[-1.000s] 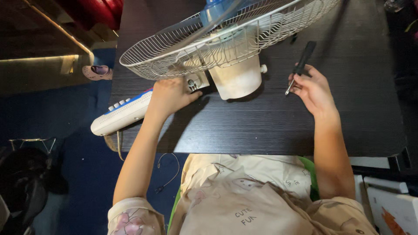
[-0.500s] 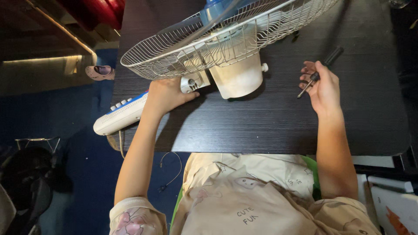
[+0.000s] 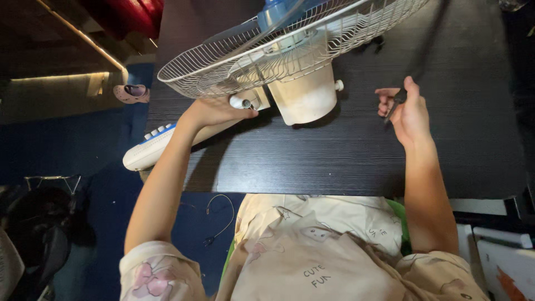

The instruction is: The person assembles a small electric fan by securing the motor housing with a screwdriver, attaching the front grille, mounting the fan blade, and tightening the central cap. The fan is placed on a table and oriented upright by the end.

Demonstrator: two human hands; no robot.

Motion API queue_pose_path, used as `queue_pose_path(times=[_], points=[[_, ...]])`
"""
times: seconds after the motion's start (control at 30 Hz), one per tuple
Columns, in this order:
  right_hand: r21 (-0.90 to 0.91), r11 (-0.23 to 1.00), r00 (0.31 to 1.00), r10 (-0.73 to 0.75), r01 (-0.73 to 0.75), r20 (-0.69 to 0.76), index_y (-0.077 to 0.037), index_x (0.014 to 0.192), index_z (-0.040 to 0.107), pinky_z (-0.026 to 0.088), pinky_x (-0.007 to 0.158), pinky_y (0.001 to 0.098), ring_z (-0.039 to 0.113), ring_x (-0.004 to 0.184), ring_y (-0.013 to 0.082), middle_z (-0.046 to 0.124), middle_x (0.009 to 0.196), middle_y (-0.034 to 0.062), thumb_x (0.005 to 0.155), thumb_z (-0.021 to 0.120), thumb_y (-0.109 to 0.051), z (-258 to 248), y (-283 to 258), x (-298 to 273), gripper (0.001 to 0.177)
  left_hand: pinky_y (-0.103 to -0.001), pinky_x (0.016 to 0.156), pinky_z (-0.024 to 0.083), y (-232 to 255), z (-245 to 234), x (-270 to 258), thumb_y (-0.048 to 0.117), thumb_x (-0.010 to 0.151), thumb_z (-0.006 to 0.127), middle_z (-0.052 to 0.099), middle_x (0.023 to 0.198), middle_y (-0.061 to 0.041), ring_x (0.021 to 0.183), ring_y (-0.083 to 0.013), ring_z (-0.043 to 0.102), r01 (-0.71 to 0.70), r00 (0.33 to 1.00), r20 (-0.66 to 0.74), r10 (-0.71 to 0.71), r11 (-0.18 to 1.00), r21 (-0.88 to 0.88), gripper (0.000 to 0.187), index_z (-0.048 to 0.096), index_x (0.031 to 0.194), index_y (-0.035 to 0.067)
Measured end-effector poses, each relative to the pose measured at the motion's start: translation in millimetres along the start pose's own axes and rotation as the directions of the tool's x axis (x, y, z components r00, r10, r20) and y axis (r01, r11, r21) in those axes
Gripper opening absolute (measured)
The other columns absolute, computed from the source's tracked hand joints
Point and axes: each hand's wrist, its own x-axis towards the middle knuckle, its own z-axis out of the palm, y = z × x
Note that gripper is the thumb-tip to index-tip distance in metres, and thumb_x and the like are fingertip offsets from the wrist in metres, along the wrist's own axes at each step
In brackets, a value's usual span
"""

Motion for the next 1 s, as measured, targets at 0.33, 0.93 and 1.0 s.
queue_pose_path(times=[0.33, 0.93, 1.0], points=[[-0.215, 0.976, 0.994, 0.0, 0.023, 0.106, 0.01, 0.118, 0.07, 0.036, 0.054, 0.0251, 0.039, 0.058, 0.0078, 0.043, 0.069, -0.002, 0.117, 0.043, -0.033, 15.7, 8.5, -2.6, 0.051, -0.036, 0.095, 0.058, 14.0, 43.3, 4.1, 0.041, 0.074, 0.083, 0.077, 0.111, -0.012, 0.104, -0.0222, 0.072, -0.094, 0.995, -0.088, 0.055, 0.835, -0.543, 0.059, 0.07, 0.122, 0.01], [-0.095, 0.853, 0.831, -0.466, 0.513, 0.304, 0.003, 0.127, 0.051, 0.061, 0.082, 0.0288, 0.075, 0.098, 0.0227, 0.072, 0.115, 0.0198, 0.106, 0.065, -0.002, 115.9, 18.4, -77.0, 0.026, -0.035, 0.095, 0.054, 21.1, 80.1, 28.0, 0.031, 0.084, 0.08, 0.073, 0.119, -0.013, 0.109, -0.0203, 0.067, -0.215, 0.951, 0.042, 0.307, 0.75, -0.626, 0.05, 0.068, 0.125, 0.005], [-0.19, 0.827, 0.834, -0.465, 0.529, 0.298, 0.004, 0.124, 0.054, 0.06, 0.081, 0.0265, 0.075, 0.096, 0.0212, 0.074, 0.111, 0.0177, 0.103, 0.068, 0.0, 127.4, 17.6, -77.9, 0.026, -0.034, 0.092, 0.057, 22.7, 77.0, 25.4, 0.034, 0.085, 0.08, 0.076, 0.112, -0.01, 0.104, -0.0182, 0.07, -0.222, 0.936, 0.054, 0.349, 0.701, -0.678, 0.047, 0.07, 0.121, 0.005]])
